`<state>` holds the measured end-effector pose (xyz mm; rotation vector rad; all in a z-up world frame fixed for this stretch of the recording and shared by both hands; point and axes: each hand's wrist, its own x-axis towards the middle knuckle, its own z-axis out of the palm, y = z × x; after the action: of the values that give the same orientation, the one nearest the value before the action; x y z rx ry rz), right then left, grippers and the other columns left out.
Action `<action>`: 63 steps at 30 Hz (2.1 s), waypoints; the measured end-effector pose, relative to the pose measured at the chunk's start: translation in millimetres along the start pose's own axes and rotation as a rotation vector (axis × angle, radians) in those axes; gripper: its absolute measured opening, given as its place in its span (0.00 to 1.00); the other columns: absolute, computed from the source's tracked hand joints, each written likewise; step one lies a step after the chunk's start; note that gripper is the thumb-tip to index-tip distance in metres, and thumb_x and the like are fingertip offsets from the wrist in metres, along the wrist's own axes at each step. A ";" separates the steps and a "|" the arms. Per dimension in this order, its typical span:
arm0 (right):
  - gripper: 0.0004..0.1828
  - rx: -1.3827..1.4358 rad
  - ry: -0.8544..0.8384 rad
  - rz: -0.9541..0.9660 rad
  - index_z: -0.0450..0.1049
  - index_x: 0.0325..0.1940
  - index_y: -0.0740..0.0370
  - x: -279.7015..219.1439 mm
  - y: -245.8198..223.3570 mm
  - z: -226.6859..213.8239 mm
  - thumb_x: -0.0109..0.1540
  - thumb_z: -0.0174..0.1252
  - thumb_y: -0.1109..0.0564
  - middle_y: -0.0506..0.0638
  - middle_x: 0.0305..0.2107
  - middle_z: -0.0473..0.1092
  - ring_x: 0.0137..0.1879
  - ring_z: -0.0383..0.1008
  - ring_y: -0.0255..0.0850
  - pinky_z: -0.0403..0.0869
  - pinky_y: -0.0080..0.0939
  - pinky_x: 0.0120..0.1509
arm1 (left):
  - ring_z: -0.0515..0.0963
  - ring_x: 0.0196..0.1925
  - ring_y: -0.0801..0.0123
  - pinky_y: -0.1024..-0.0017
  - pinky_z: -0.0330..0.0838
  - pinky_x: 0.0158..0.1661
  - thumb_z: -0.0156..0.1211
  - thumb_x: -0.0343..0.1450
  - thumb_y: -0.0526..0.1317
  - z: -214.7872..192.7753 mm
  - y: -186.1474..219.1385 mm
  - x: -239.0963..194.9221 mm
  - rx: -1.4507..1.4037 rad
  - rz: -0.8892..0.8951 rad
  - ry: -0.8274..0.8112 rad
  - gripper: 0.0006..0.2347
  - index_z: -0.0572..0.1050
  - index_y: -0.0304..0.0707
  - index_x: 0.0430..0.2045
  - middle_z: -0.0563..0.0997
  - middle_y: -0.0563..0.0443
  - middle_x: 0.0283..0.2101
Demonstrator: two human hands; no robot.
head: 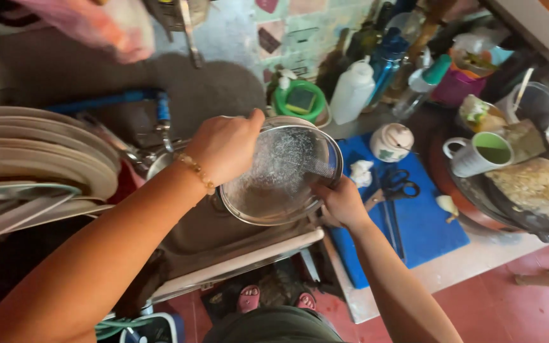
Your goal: Washing hands at a kitchen sink and stirring food in a pan on a stove.
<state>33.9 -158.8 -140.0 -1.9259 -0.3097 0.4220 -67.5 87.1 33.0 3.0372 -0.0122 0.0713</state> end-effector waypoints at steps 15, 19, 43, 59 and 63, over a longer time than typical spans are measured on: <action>0.16 0.003 0.191 0.020 0.79 0.43 0.64 7.5 -27.0 90.3 0.60 0.66 0.50 0.61 0.35 0.77 0.50 0.78 0.58 0.72 0.60 0.57 | 0.83 0.21 0.61 0.65 0.77 0.22 0.48 0.71 0.36 43.4 -77.0 -18.8 0.402 0.239 0.504 0.02 0.68 0.43 0.34 0.79 0.51 0.22; 0.15 -0.026 0.257 -0.061 0.77 0.41 0.67 4.7 -44.1 93.9 0.62 0.64 0.51 0.66 0.32 0.77 0.49 0.78 0.66 0.72 0.64 0.54 | 0.83 0.22 0.62 0.68 0.76 0.23 0.47 0.73 0.37 45.5 -85.7 -21.1 0.425 0.272 0.576 0.02 0.68 0.42 0.34 0.80 0.47 0.28; 0.14 -0.045 0.456 -0.300 0.75 0.42 0.61 19.3 -31.8 117.5 0.64 0.67 0.49 0.61 0.33 0.78 0.49 0.79 0.61 0.74 0.59 0.53 | 0.82 0.23 0.68 0.75 0.74 0.22 0.48 0.74 0.41 49.3 -104.0 -25.4 0.549 0.359 0.868 0.05 0.69 0.42 0.34 0.83 0.40 0.41; 0.14 0.003 0.342 -0.054 0.77 0.40 0.56 17.0 -50.6 104.8 0.56 0.68 0.49 0.55 0.30 0.78 0.45 0.81 0.52 0.74 0.55 0.51 | 0.84 0.23 0.55 0.60 0.76 0.24 0.48 0.71 0.38 22.7 -109.8 0.3 0.334 0.202 0.405 0.06 0.68 0.41 0.38 0.80 0.46 0.22; 0.19 0.097 0.226 0.085 0.76 0.51 0.59 13.5 -63.4 81.1 0.57 0.64 0.53 0.58 0.39 0.77 0.51 0.78 0.55 0.75 0.55 0.55 | 0.86 0.27 0.50 0.55 0.79 0.27 0.51 0.67 0.38 37.1 -128.7 45.1 0.238 0.178 0.280 0.17 0.69 0.32 0.49 0.83 0.40 0.24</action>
<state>10.1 -61.8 -111.6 -1.8754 -0.0587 0.2666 -19.4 210.9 -15.0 3.2218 -0.2698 0.5490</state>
